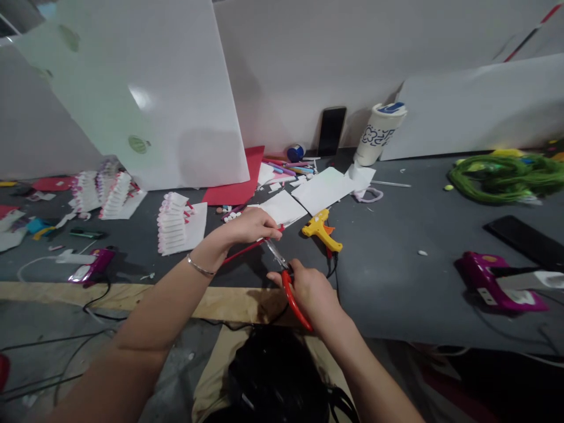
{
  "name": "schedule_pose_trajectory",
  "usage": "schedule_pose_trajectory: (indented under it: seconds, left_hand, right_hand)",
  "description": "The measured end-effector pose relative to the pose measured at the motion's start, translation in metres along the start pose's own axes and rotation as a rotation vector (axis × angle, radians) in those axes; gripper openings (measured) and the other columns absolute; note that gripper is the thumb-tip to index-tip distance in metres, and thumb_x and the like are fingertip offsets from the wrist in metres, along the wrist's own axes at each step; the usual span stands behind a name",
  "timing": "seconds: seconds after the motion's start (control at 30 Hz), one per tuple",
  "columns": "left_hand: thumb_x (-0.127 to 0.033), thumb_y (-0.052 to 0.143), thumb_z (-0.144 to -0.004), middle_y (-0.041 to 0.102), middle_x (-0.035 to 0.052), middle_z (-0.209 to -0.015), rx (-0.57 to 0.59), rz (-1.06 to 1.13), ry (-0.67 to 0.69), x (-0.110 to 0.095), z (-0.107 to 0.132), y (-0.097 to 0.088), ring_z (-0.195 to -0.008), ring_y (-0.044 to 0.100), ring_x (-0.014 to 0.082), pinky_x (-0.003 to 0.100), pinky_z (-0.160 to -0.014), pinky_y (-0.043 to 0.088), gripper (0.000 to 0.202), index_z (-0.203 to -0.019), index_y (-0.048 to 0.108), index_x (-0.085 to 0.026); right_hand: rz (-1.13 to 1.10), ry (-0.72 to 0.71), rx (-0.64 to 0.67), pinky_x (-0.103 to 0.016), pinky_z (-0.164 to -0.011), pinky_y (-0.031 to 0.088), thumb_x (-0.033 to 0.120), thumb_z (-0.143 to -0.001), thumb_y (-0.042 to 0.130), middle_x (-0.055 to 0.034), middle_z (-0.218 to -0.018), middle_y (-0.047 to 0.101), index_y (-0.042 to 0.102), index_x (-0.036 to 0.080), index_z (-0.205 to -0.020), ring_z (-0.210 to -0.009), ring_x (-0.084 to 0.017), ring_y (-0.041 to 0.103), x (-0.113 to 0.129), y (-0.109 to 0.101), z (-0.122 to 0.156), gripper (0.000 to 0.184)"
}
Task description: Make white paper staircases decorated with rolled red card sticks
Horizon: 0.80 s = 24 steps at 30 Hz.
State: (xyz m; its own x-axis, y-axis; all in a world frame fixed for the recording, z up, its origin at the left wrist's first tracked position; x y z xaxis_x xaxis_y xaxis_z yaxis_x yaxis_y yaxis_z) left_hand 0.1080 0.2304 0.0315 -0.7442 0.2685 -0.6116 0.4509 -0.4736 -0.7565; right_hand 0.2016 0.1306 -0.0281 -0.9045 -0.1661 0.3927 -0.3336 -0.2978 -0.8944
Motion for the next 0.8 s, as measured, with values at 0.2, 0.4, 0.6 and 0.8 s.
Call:
schedule_pose_trajectory:
  seconds: [0.2, 0.4, 0.6, 0.8]
  left_hand:
    - [-0.030, 0.059, -0.079, 0.072, -0.0004, -0.066, -0.002, 0.105, -0.011, -0.005, 0.001, 0.011, -0.077, 0.064, 0.0151, 0.030, -0.093, 0.038, 0.023, -0.064, 0.073, -0.020]
    - [-0.028, 0.057, -0.083, 0.072, -0.0025, -0.066, -0.036, 0.033, -0.012, -0.014, -0.001, 0.019, -0.073, 0.066, 0.0144, 0.050, -0.117, 0.000, 0.027, -0.062, 0.071, -0.020]
    - [-0.027, 0.057, -0.081, 0.073, -0.0023, -0.066, 0.000, -0.006, -0.006, -0.014, -0.007, 0.027, -0.072, 0.066, 0.0135, 0.048, -0.118, 0.000, 0.025, -0.060, 0.070, -0.020]
    - [-0.029, 0.057, -0.081, 0.073, -0.0047, -0.069, 0.012, 0.014, -0.006, -0.009, -0.011, 0.036, -0.074, 0.067, 0.0137, 0.046, -0.119, 0.000, 0.025, -0.061, 0.069, -0.021]
  right_hand:
    - [0.061, 0.001, -0.011, -0.027, -0.052, 0.031, 0.061, -0.094, 0.038, -0.0114, -0.073, 0.071, 0.057, 0.018, -0.098, -0.069, -0.027, 0.070, -0.003, -0.004, 0.006, 0.047]
    - [0.140, 0.093, 0.000, -0.027, -0.052, 0.034, 0.066, -0.094, 0.030, -0.0110, -0.074, 0.072, 0.057, 0.020, -0.099, -0.070, -0.027, 0.071, -0.014, -0.007, 0.013, 0.053]
    - [0.121, 0.110, -0.006, -0.028, -0.051, 0.035, 0.065, -0.094, 0.031, -0.0128, -0.069, 0.071, 0.060, 0.019, -0.095, -0.068, -0.028, 0.071, -0.021, -0.005, 0.013, 0.054]
    - [0.153, 0.085, 0.003, -0.027, -0.051, 0.037, 0.063, -0.095, 0.032, -0.0128, -0.069, 0.071, 0.062, 0.019, -0.092, -0.067, -0.028, 0.071, -0.026, -0.002, 0.012, 0.053]
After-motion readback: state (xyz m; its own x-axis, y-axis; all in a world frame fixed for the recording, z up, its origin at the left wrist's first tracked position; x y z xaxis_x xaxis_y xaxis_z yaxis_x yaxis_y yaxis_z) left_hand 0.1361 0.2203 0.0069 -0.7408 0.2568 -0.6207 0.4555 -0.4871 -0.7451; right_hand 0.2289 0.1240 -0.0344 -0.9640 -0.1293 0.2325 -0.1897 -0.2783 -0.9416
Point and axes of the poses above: each hand's wrist, its own z-axis away from the middle knuckle, its own y-axis out of the palm, x = y × z, the point moved 10 cm from there along -z, towards the middle knuckle
